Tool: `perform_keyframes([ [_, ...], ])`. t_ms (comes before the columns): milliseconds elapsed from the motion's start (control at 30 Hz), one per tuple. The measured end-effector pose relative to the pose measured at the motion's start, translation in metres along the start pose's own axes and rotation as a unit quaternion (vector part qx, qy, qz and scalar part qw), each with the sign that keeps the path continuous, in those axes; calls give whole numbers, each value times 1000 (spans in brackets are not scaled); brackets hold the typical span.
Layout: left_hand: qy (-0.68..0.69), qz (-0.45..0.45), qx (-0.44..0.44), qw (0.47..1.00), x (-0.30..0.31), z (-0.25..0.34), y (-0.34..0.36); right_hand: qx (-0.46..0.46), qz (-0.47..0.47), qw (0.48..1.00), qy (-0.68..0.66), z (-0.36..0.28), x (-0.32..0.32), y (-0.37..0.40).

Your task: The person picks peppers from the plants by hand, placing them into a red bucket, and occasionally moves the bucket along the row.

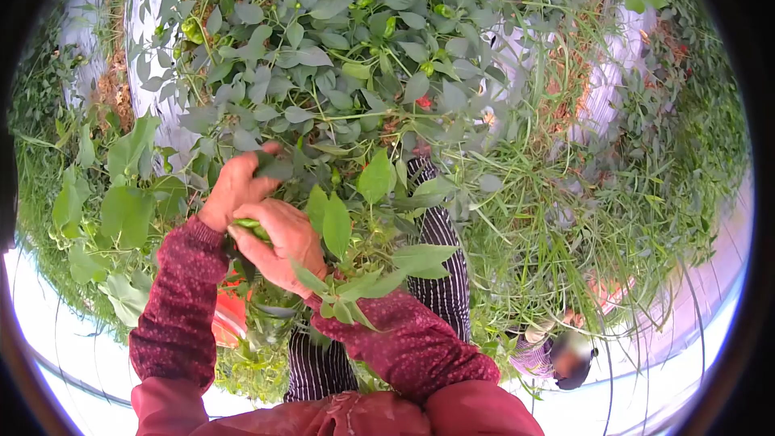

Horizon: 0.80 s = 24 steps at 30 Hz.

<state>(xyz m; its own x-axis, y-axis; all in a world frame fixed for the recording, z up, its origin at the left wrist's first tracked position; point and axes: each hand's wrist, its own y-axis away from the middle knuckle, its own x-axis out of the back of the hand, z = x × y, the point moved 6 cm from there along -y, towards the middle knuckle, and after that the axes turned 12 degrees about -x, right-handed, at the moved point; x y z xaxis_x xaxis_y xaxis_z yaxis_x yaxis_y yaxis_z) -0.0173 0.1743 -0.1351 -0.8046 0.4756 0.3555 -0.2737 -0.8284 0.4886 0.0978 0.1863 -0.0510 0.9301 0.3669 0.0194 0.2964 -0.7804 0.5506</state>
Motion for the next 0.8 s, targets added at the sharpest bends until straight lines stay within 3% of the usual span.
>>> perform_keyframes([
  [100, 86, 12, 230, 969, -18, -18, -29, 19, -27, 998, -48, -6, 5, -3],
  [133, 89, 13, 230, 969, -21, -17, -37, 19, -27, 998, -46, -7, 6, -3],
  [200, 78, -89, 181, 976, -39, -14, -47, 25, -53, 997, -46, -12, 6, -2],
  [233, -73, -70, 68, 993, -45, -13, -51, -10, -62, 997, -53, -8, 3, 1],
  [333, -147, 3, 116, 982, -37, 2, -27, -53, -35, 995, -81, 5, 6, 1],
  [367, -94, 32, 89, 991, -33, 6, -19, -149, -22, 975, -161, 24, 3, 6],
  [400, -41, 49, 117, 991, -28, 10, -8, -154, 6, 958, -243, 29, 4, 3],
  [467, 279, 186, 129, 933, -29, 16, 15, -158, -3, 974, -163, 30, 8, 0],
  [533, 77, 163, 42, 983, -15, 37, 30, -152, -17, 974, -164, 24, 5, 1],
  [600, 83, 177, 22, 980, -20, 43, 43, -145, -34, 975, -166, 13, 5, -1],
  [667, -27, 187, 43, 981, -23, 60, 59, -183, -8, 958, -219, 9, 14, -6],
  [733, -21, 177, 31, 983, -31, 58, 73, -179, 4, 967, -183, 10, 16, -3],
  [800, 13, 183, 97, 978, -32, 53, 87, -20, -39, 996, -74, -4, 7, 2],
])
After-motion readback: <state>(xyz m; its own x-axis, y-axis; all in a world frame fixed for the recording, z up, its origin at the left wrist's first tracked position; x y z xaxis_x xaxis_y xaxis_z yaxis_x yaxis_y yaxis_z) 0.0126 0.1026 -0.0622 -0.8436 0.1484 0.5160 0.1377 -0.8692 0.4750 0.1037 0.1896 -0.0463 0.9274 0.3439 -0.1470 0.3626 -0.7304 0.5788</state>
